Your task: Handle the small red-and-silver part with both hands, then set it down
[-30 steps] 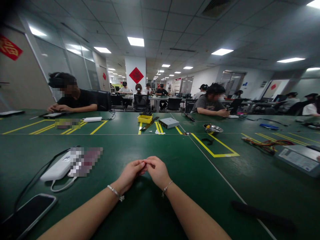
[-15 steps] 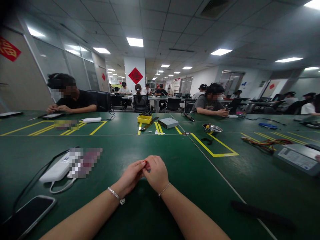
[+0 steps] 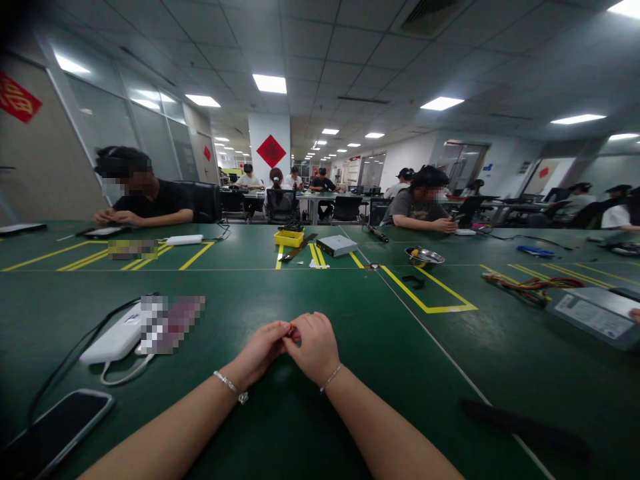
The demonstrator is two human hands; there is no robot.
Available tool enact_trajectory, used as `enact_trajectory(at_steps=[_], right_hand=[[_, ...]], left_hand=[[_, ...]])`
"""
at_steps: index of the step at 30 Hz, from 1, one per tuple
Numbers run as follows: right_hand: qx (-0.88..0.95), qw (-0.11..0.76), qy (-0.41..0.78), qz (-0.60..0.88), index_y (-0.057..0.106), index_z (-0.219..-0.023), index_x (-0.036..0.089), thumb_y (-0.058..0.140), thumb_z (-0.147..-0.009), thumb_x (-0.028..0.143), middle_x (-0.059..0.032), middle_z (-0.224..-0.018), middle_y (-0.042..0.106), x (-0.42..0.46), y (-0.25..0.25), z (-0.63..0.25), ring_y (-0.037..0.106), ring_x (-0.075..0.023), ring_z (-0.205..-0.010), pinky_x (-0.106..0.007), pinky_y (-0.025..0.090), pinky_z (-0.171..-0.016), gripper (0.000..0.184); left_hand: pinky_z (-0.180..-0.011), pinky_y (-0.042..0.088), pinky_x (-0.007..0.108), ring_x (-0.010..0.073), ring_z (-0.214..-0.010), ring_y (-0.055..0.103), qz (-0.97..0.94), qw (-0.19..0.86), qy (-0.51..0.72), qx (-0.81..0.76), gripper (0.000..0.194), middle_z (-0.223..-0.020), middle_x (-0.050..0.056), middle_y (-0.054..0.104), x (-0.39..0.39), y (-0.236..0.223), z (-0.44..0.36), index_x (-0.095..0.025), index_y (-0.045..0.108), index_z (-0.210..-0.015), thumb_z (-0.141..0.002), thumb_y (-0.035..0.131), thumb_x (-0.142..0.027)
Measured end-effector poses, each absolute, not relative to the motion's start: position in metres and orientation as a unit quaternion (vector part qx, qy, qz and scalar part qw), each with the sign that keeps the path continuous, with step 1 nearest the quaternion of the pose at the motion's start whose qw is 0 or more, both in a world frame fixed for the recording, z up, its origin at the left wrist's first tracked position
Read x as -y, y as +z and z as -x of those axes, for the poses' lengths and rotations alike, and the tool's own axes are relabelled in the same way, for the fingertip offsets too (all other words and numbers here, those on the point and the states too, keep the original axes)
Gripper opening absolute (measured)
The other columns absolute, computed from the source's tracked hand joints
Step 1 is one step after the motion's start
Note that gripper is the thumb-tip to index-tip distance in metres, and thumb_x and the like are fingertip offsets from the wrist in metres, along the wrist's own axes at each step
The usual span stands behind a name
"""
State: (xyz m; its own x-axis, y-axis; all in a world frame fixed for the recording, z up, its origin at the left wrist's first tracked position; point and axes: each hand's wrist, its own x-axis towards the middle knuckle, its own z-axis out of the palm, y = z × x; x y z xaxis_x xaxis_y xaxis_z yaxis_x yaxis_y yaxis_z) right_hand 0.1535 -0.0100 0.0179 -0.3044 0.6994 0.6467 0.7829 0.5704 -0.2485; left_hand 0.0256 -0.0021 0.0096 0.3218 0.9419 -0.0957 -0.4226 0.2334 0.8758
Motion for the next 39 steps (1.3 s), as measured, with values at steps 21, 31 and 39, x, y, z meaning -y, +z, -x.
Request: enact_trajectory(at_steps=[21,31,39], right_hand=[[0.692,0.279,-0.119,0.655,0.056,-0.087,0.019,0.042,-0.075,0.037,-0.0072,-0.092,0.057,-0.028,0.024,-0.232,0.048,-0.0193,-0.089,-0.031,0.035,-0.078,0.026],[0.44,0.173,-0.035,0.88,0.055,-0.103,0.028,0.036,-0.073,0.05,-0.0104,-0.114,0.045,-0.041,-0.003,-0.339,0.039,-0.0315,-0.104,-0.049,0.033,-0.079,0.042],[0.386,0.168,0.02,0.907,0.053,-0.107,0.023,0.034,-0.072,0.049,-0.0147,-0.115,0.044,-0.039,-0.008,-0.35,0.037,-0.0357,-0.106,-0.055,0.028,-0.081,0.047]], left_hand=[[-0.077,0.04,0.028,0.0159,-0.086,0.055,-0.656,0.433,0.379,-0.488,0.022,-0.093,0.006,0.061,-0.006,0.006,-0.016,-0.017,0.054,-0.09,-0.074,0.046,-0.029],[-0.093,0.03,0.031,0.0192,-0.106,0.044,-0.801,0.14,0.245,-0.527,0.023,-0.107,0.005,0.054,-0.005,-0.003,-0.009,-0.02,0.055,-0.093,-0.071,0.049,-0.025],[-0.092,0.03,0.033,0.0211,-0.104,0.044,-0.823,0.151,0.242,-0.492,0.023,-0.108,0.006,0.053,-0.002,0.001,-0.004,-0.02,0.054,-0.094,-0.072,0.048,-0.027]])
